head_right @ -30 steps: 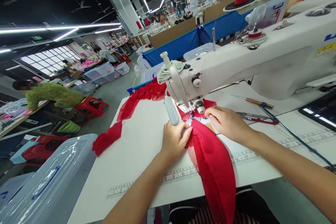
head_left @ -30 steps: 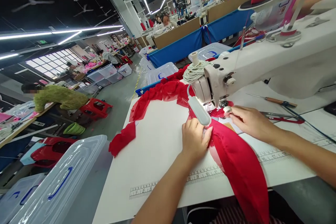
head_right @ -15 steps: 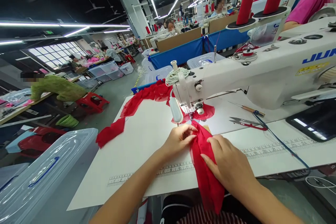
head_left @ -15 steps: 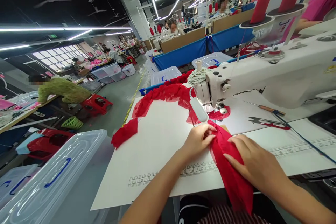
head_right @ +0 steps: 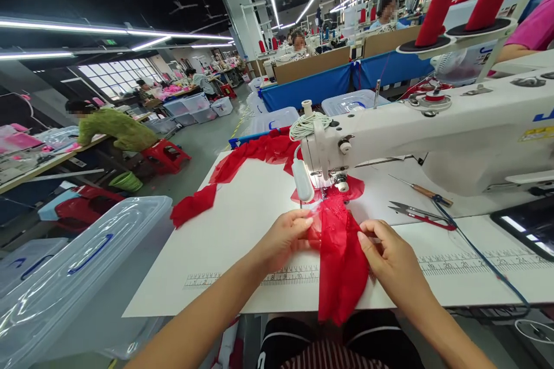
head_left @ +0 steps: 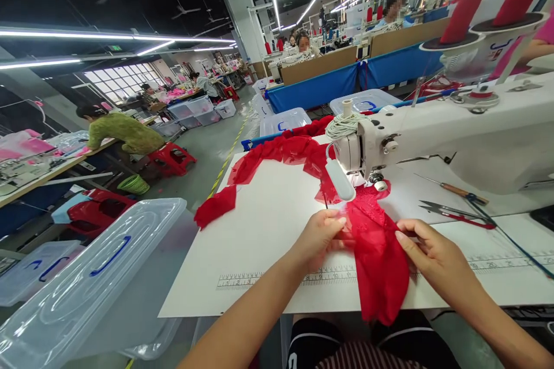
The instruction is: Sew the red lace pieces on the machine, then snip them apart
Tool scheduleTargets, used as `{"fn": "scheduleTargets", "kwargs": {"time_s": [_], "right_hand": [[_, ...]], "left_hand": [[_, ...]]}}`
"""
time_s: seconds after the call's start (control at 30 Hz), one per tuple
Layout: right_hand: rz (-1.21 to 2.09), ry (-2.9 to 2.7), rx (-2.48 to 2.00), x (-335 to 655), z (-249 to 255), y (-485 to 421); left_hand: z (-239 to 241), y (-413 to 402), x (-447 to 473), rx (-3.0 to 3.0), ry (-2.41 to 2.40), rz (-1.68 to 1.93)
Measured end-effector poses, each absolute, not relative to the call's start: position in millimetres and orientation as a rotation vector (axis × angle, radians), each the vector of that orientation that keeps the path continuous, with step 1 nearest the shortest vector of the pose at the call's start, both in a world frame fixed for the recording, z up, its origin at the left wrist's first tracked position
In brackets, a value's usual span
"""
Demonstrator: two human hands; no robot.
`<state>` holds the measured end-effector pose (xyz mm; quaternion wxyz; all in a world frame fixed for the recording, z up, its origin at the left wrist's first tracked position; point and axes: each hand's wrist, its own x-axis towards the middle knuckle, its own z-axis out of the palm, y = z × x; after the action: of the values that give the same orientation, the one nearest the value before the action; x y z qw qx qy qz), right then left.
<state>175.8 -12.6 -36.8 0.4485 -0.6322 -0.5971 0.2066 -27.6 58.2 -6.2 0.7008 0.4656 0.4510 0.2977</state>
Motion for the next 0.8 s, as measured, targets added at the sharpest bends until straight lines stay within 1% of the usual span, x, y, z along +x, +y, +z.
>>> {"fn": "scheduleTargets", "kwargs": {"time_s": [0.07,0.23,0.33,0.43,0.5,0.57,0.67,0.8], "right_hand": [[0.504,-1.489,-1.539,173,-36,-13],[0.334,-1.615,-1.393,162,-38,-15],[0.375,-1.684,-1.326,161,-46,-17],[0.396,-1.507,-1.444,168,-56,-19],[0.548,-1.331,-1.506,173,-59,-20],[0.821,-1.179,-1.493,176,-59,-21],[1.195,-0.971,-1.354,174,-51,-24],[1.533,-0.636,-1.112,162,-36,-27]], "left_hand": [[-4,52,-25,1.017,0.963,0.62],[0,36,-15,0.973,0.866,0.63],[-4,29,-9,0.904,0.827,0.636],[-7,25,-6,0.823,0.851,0.712],[-7,25,-6,0.717,0.798,0.763],[-5,26,-8,0.587,0.726,0.799],[-4,28,-11,0.439,0.684,0.803],[-3,27,-15,0.243,0.644,0.81]]}}
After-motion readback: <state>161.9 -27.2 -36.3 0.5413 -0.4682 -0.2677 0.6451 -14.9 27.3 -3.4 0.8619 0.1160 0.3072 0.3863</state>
